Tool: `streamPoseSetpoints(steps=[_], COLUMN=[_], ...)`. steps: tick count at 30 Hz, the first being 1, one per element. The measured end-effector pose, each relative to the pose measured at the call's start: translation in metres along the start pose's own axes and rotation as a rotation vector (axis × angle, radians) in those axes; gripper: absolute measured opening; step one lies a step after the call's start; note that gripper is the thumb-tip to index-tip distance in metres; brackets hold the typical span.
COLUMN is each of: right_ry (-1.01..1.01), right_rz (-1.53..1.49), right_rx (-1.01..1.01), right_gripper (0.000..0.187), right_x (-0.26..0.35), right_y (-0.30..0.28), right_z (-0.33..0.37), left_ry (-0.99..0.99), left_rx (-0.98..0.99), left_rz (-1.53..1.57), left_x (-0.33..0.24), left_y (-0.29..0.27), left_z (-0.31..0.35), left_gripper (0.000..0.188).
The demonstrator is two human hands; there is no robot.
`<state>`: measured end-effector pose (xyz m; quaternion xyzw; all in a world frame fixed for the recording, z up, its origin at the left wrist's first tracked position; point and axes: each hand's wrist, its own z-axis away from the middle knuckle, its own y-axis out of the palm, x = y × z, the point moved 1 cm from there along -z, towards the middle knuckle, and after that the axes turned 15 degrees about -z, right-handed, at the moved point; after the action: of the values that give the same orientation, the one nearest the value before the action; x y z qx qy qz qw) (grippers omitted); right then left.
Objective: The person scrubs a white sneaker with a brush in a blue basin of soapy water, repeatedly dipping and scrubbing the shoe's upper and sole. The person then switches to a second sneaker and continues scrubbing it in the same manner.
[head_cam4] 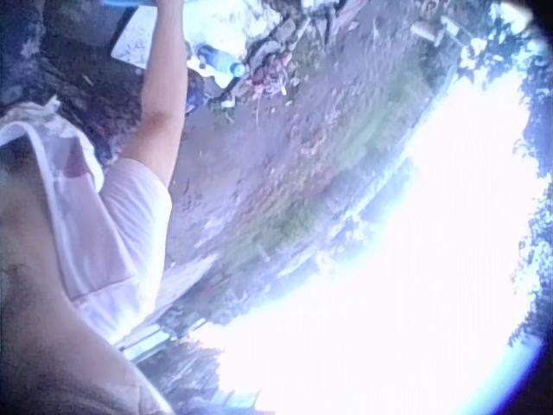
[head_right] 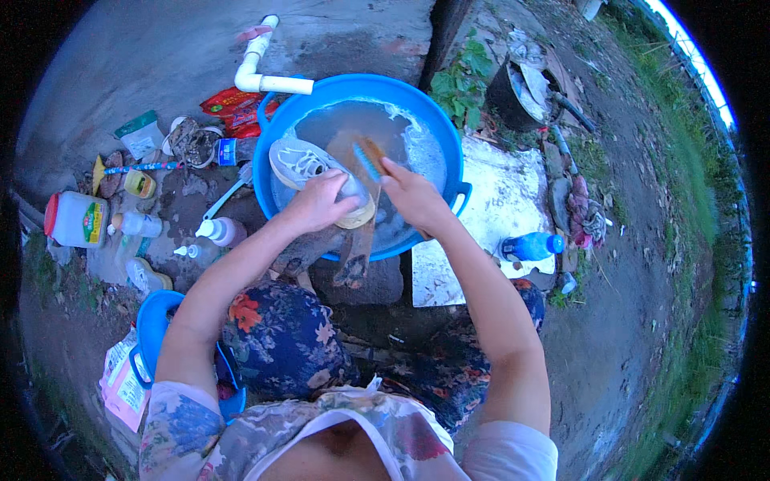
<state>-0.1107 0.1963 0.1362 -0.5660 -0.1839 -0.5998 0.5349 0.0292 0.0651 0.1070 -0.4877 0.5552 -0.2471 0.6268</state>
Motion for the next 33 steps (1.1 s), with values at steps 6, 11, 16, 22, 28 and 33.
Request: streamPoseSetpoints(steps=[6,11,16,22,28,33], right_ry=[-0.131,-0.091,-0.024,0.028,-0.041,-0.032], right_rz=[-0.078,0.095,0.233,0.274,0.227,0.204], right_rx=[-0.227,-0.223,-0.281,-0.184,-0.253,-0.272], right_gripper=[0.043,0.048,0.048,0.052,0.053,0.049], right_x=[-0.007,0.001,-0.001,-0.016,-0.008,-0.017], right_y=[-0.003,0.052,0.062,0.062,0.069,0.06], right_z=[0.061,0.053,-0.022,0.003,-0.02,-0.02], left_ry=[-0.198,-0.714,-0.932,-0.965,-0.92,-0.9], left_rx=[-0.03,-0.031,-0.166,-0.13,-0.114,-0.07], left_rz=[-0.197,0.556,1.082,0.82,1.511,1.308], left_x=[-0.019,0.038,0.084,0.049,0.036,0.034], left_y=[-0.018,0.068,0.101,0.084,0.062,0.064], left_z=[-0.034,-0.034,-0.068,-0.058,-0.057,-0.056], left_gripper=[0.024,0.032,0.024,0.025,0.021,0.021])
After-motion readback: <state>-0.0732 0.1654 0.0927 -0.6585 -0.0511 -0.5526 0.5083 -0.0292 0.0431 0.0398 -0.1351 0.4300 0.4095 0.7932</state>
